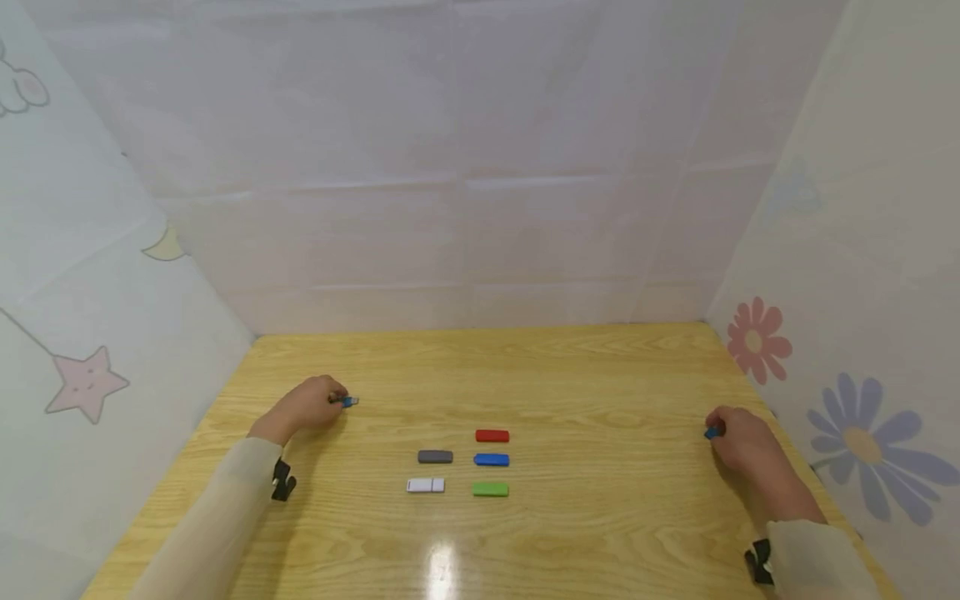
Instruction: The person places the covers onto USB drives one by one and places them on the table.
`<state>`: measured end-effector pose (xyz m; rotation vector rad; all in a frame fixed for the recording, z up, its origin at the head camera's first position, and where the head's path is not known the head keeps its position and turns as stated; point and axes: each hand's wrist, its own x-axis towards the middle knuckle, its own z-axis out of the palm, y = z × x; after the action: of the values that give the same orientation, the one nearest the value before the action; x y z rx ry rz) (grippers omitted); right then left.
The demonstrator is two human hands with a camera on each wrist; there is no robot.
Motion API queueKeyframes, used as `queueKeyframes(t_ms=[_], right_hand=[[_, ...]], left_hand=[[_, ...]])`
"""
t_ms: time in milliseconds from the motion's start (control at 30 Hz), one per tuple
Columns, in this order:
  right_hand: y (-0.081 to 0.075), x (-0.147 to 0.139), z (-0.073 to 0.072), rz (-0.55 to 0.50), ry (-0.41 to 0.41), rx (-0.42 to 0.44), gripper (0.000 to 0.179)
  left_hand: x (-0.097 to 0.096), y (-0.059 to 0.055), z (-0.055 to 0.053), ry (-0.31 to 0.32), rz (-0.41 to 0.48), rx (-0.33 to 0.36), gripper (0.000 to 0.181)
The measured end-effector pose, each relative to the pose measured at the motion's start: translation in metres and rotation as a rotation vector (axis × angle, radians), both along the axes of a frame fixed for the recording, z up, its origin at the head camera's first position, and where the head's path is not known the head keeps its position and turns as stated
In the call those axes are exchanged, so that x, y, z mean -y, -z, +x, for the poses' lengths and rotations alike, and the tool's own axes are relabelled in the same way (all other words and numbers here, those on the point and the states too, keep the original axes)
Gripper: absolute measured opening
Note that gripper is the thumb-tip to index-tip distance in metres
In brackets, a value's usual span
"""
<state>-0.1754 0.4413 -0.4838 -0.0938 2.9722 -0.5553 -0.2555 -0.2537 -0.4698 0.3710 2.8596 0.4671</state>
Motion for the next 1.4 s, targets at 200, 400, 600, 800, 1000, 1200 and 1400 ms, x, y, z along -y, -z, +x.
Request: queueKeyframes(t_ms=[200, 400, 600, 800, 1000, 1200, 1400], right_hand=[[-0.004, 0.004, 0.001, -0.025, 0.024, 0.031, 0.022], [-0.008, 0.012, 0.004, -0.044, 0.036, 0.067, 0.024], [-0.014, 0.04, 0.008, -0.115, 0.017, -0.03, 0.028], [-0.023, 0.086, 0.01, -0.216, -0.022, -0.087, 0.025], [-0.035, 0.135, 0.012, -0.327, -0.067, -0.112, 0.025], [-0.042, 0.182, 0.009, -0.41, -0.135, -0.125, 0.025], [-0.042, 0.213, 0.005, -0.45, -0.174, -0.122, 0.021]], left_hand=[[0.001, 0.002, -0.001, 0.001, -0.005, -0.005, 0.02], [-0.002, 0.002, 0.0, 0.004, 0.023, -0.027, 0.008], [-0.01, 0.005, 0.005, 0.011, 0.078, -0.058, 0.008], [-0.033, 0.004, 0.011, 0.054, 0.173, -0.09, 0.008], [-0.065, -0.008, 0.026, 0.087, 0.295, -0.112, 0.008], [-0.094, -0.017, 0.042, 0.137, 0.341, -0.125, 0.008], [-0.114, -0.015, 0.047, 0.175, 0.322, -0.134, 0.009]])
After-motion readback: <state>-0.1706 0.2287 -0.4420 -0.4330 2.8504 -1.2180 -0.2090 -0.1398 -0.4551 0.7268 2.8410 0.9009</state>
